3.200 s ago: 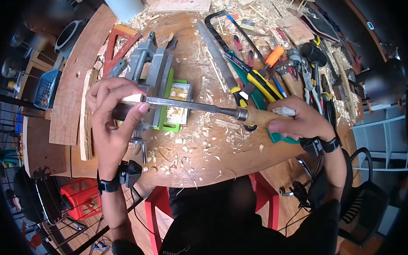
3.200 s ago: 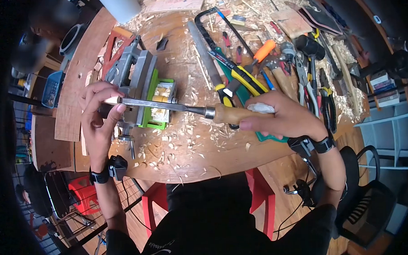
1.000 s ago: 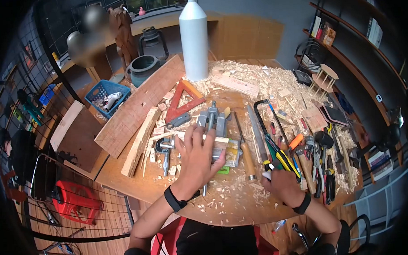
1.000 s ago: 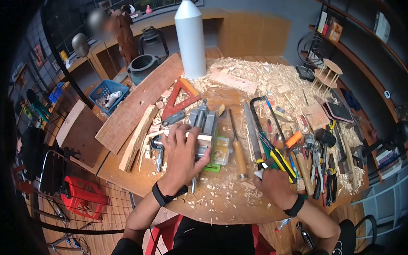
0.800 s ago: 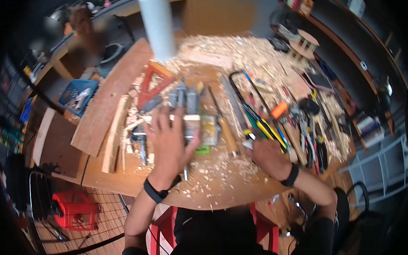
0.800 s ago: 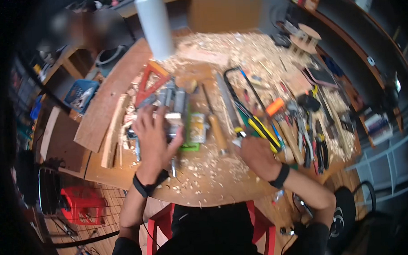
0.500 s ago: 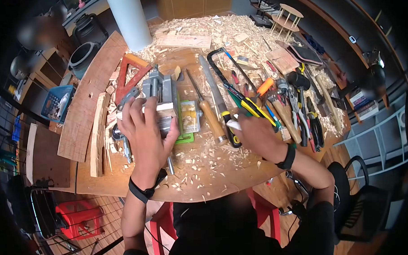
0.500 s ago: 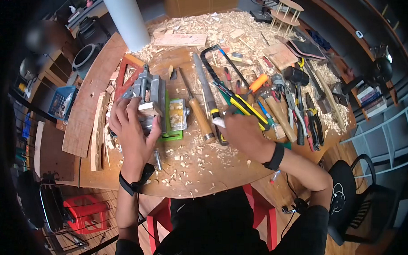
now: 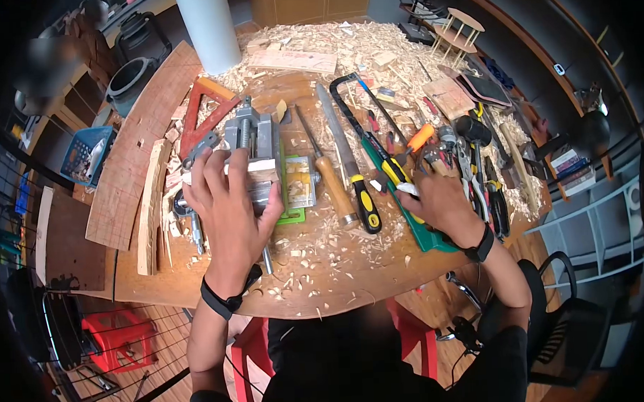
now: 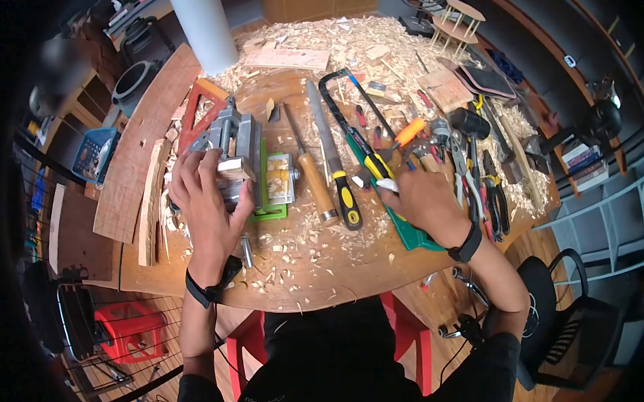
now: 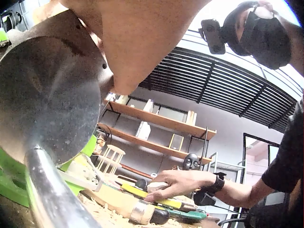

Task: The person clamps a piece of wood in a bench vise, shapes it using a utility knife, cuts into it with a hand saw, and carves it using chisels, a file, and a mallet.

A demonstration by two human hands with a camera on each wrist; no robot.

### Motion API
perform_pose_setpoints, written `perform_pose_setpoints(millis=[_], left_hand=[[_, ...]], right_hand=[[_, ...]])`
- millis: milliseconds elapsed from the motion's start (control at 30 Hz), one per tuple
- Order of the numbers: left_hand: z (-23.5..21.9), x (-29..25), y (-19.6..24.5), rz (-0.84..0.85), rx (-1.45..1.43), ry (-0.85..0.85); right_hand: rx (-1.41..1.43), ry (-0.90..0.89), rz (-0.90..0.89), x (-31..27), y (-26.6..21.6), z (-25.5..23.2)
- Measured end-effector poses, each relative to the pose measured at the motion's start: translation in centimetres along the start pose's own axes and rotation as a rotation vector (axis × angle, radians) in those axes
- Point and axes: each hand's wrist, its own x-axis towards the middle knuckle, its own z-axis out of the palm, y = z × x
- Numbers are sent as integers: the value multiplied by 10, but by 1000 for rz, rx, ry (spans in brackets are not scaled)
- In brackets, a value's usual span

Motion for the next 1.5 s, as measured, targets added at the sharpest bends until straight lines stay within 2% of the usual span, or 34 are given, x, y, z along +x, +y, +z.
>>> perform_pose_setpoints(millis=[67,133,233,267,300,433,500,567,667,733,833,1033,1167,1267,1500], left_hand=[[0,0,0,-12,7,-15],[-1,-1,0,-13,7,-14],[-1,0,1,-4,1,-8],[-1,0,1,-8,-1,-3],[-1,0,1,4,-10,-4],[-2,-1,2,-7,-28,-25],[-1,-1,2,-15,-5,-19],[0,-2,0,-19,0,-27],[1,-2,1,-23,-7,-27],[1,-2,0,-17,2,-22],[2,-3,0,-23,3,-15],[2,-2,-1,-16,18,1],[3,-5,-1,-60,10,-50],[2,-3,-1,-53,5,-38],[-4,-3,2,-47,-31,-17]], right_hand=[[3,-52,-17,4,-6,-1],[146,-5,-46,9,-11,7],[148,35,3,22,-33,5],[161,92,-60,27,-33,10],[160,95,-45,31,-35,9],[213,29,-58,40,-39,3],[283,117,-148,43,-30,2],[234,141,-123,51,-16,0],[195,88,-110,61,20,-8],[-18,-76,-55,72,41,-7],[3,-80,-104,81,62,1],[-72,-187,-160,96,63,-2],[-155,-47,-270,102,80,16],[-116,-102,-244,103,72,4],[-233,-184,-183,104,70,1]])
